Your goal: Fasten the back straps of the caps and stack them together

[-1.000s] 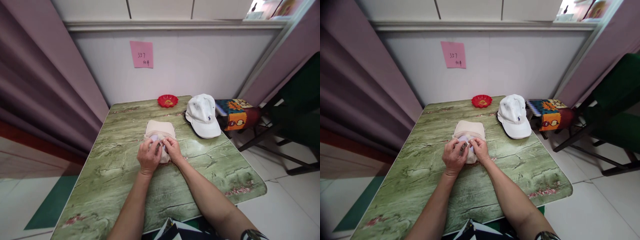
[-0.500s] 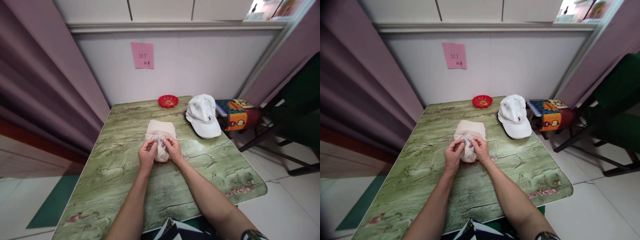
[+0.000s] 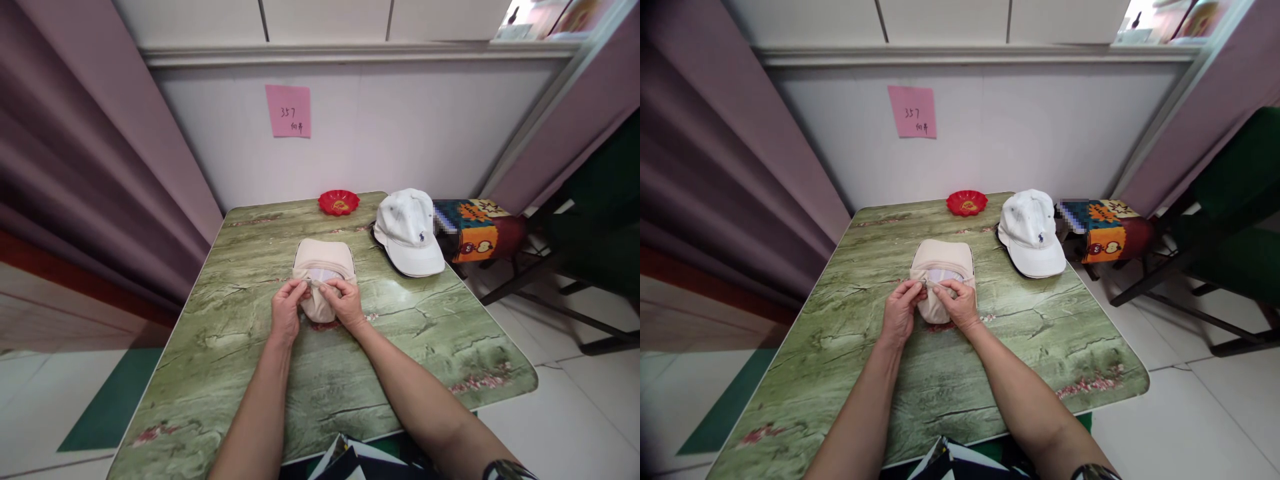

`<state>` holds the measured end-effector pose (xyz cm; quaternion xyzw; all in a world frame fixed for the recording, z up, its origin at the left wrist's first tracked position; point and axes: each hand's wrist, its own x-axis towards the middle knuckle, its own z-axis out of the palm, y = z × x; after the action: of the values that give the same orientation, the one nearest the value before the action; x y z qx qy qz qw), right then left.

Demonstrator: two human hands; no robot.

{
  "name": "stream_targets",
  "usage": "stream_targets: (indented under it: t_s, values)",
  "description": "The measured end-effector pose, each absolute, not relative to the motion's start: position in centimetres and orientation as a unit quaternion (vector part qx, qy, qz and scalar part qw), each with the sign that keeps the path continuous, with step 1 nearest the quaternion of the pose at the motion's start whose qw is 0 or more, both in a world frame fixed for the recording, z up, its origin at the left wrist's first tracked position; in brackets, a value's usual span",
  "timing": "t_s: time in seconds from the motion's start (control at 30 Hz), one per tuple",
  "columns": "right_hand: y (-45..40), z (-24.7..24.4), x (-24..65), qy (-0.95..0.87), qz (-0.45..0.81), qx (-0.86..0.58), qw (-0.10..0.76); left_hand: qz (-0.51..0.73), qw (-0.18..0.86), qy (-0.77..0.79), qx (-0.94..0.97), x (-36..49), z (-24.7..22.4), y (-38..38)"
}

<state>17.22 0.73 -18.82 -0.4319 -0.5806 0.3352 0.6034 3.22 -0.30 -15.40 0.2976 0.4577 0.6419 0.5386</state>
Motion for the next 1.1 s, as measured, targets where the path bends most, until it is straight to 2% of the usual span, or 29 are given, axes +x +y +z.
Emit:
stream_targets:
  t_s: [0.3, 0.53, 0.6, 1.1]
  values:
    - [0.4, -18.2, 17.8, -0.653, 0.216, -0.429, 0.586, 0.647, 0.515, 0.459, 0.325, 3.7, -15.5, -0.4]
    - [0.1, -17.7, 17.8, -0.657, 0.185, -0.444, 0.581, 0.642, 0.339, 0.484, 0.489, 3.5, -16.3, -0.4]
    - [0.1, -17.7, 17.7, -0.652, 0.189, -0.445, 0.585, 0.642, 0.319, 0.485, 0.5, 3.5, -16.5, -0.5]
    - [-0.4, -16.9, 17.8, -0.645, 0.152, -0.47, 0.582, 0.619, 0.457, 0.469, 0.433, 3.8, -15.7, -0.8]
